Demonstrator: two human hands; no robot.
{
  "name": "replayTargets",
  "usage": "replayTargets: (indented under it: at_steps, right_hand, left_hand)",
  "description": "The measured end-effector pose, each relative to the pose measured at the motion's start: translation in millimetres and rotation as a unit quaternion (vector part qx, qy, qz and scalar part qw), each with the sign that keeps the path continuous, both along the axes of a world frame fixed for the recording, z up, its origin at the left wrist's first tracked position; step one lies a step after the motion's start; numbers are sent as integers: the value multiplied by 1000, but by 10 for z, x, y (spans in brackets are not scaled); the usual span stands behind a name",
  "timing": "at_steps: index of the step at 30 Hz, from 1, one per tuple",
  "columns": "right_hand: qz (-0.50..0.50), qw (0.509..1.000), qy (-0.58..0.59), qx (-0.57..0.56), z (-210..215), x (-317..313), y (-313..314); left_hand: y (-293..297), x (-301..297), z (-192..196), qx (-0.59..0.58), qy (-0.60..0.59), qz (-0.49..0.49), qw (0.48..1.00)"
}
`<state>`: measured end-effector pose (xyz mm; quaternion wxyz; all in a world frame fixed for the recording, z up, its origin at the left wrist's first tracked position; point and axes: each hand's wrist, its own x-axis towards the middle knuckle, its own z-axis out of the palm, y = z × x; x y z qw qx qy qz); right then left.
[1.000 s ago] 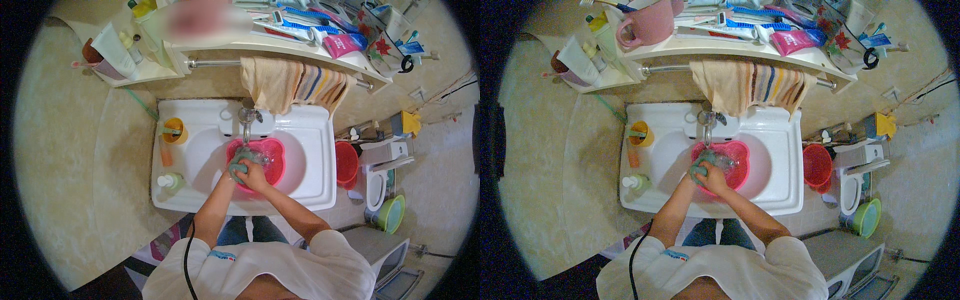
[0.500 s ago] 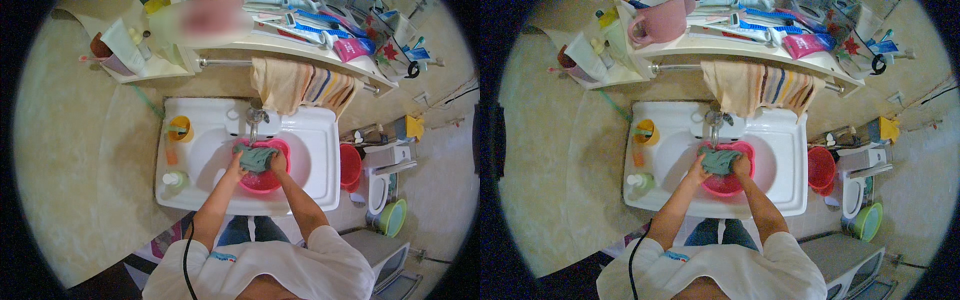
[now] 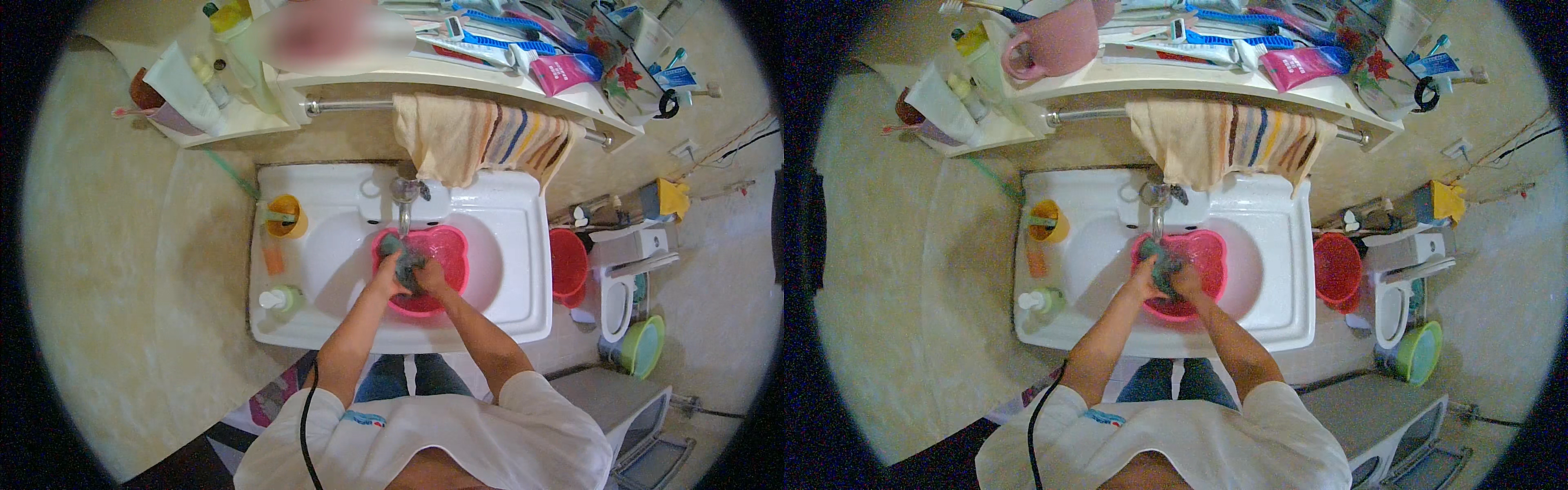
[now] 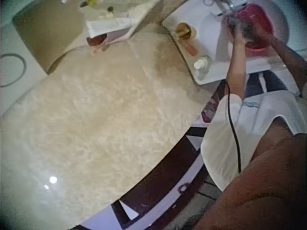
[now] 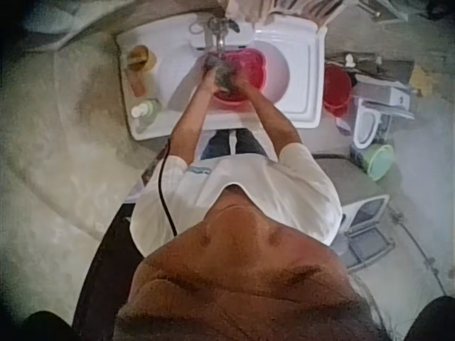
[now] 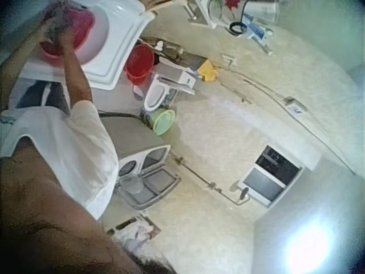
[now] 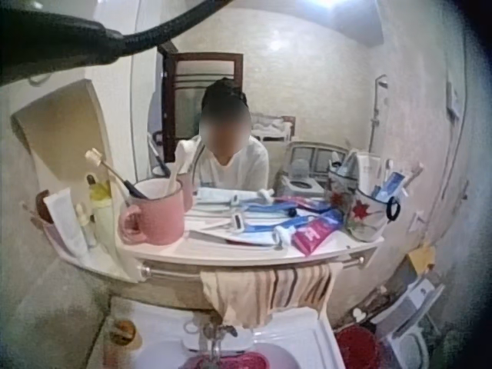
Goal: The person washes a small green cloth by hand in a pink basin placed inside a bathroom sink. They repeatedly submerge, scrub, and wring the cloth under running water from the faucet. The person finishes by wringing out the cloth and placing it on the sink counter.
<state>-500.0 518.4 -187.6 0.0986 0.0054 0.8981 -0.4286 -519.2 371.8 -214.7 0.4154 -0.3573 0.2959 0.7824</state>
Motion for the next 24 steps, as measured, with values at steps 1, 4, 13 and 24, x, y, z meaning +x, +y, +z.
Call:
replayTargets:
  at_steps: [1, 4, 13, 24]
  right_hand:
    - [12, 999, -27, -23, 131, 75, -104]
    - [59, 993, -54, -92, 795, 240, -365]
    - [-129, 840, -157, -503, 1152, -114, -3]
    - [-31, 964, 254, -74, 1295, -436, -79]
  left_hand:
    - [-21, 52, -37, 9, 29, 38, 999]
    - [-170, 59, -104, 53, 113, 108, 986]
    - [-195, 50, 146, 131, 142, 185, 963]
    - [-205, -8, 327, 82, 73, 254, 961]
